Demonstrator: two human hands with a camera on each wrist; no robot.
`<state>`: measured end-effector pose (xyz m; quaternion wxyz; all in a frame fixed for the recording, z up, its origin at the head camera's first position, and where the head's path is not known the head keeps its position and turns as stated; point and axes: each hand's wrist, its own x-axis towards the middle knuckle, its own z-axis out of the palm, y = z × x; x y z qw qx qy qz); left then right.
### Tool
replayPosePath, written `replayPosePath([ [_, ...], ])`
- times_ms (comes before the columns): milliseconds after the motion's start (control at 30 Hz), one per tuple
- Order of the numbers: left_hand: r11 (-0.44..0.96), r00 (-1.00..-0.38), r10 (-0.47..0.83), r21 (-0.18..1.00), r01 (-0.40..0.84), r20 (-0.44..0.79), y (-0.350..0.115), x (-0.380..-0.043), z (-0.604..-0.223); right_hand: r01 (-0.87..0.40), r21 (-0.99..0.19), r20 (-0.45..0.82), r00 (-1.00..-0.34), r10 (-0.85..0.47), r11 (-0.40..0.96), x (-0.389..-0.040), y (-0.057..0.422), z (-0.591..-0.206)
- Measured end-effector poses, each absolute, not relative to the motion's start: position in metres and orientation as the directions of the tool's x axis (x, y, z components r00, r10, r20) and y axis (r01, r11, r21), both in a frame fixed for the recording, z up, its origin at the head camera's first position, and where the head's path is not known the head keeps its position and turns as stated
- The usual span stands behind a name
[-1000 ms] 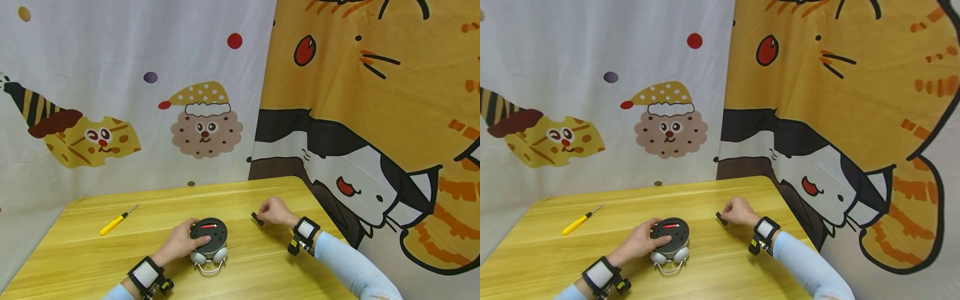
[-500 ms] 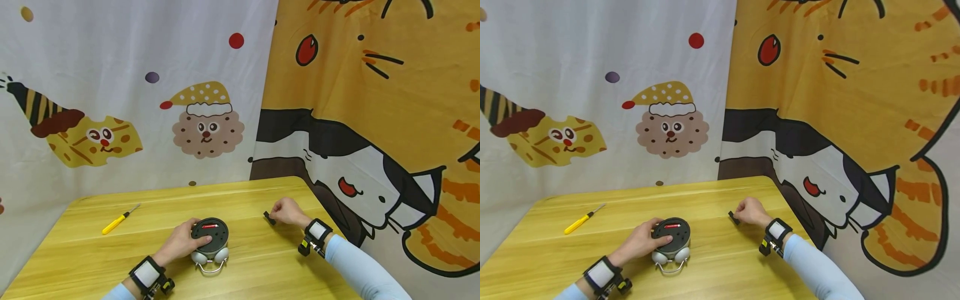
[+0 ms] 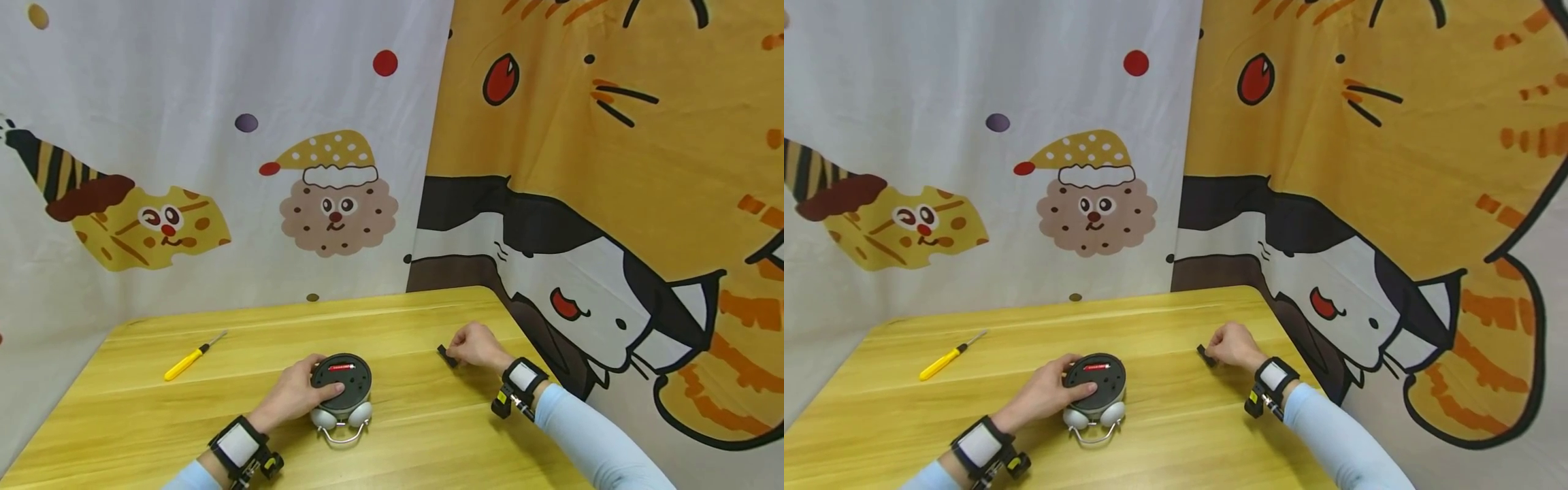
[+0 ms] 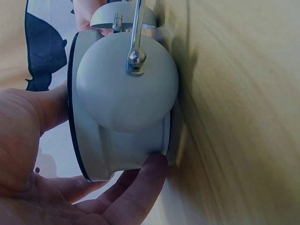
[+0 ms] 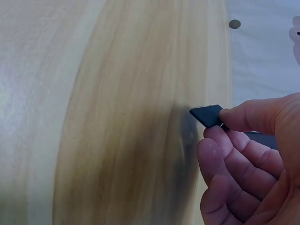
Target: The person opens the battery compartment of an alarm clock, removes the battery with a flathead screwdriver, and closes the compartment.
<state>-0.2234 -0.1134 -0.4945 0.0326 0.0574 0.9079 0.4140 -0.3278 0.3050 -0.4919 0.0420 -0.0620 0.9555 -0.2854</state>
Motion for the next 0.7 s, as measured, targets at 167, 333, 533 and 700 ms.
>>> replayPosePath([
  [167, 0.65, -0.992, 0.128, 0.756, 0.069, -0.019, -0.114, -0.222, -0.493, -0.082, -0.546, -0.057, -0.989, -0.134, 0.834, -0.329, 0.302, -0.495],
  [333, 0.651, -0.992, 0.125, 0.756, 0.074, -0.011, -0.113, -0.221, -0.491, -0.076, -0.544, -0.067, -0.989, -0.134, 0.836, -0.331, 0.301, -0.497],
  [533, 0.65, -0.992, 0.126, 0.757, 0.072, -0.014, -0.113, -0.221, -0.491, -0.067, -0.54, -0.072, -0.99, -0.125, 0.839, -0.335, 0.3, -0.503],
  [700, 0.643, -0.992, 0.128, 0.762, 0.07, -0.017, -0.114, -0.222, -0.492, -0.07, -0.526, -0.067, -0.99, -0.123, 0.848, -0.34, 0.299, -0.504],
])
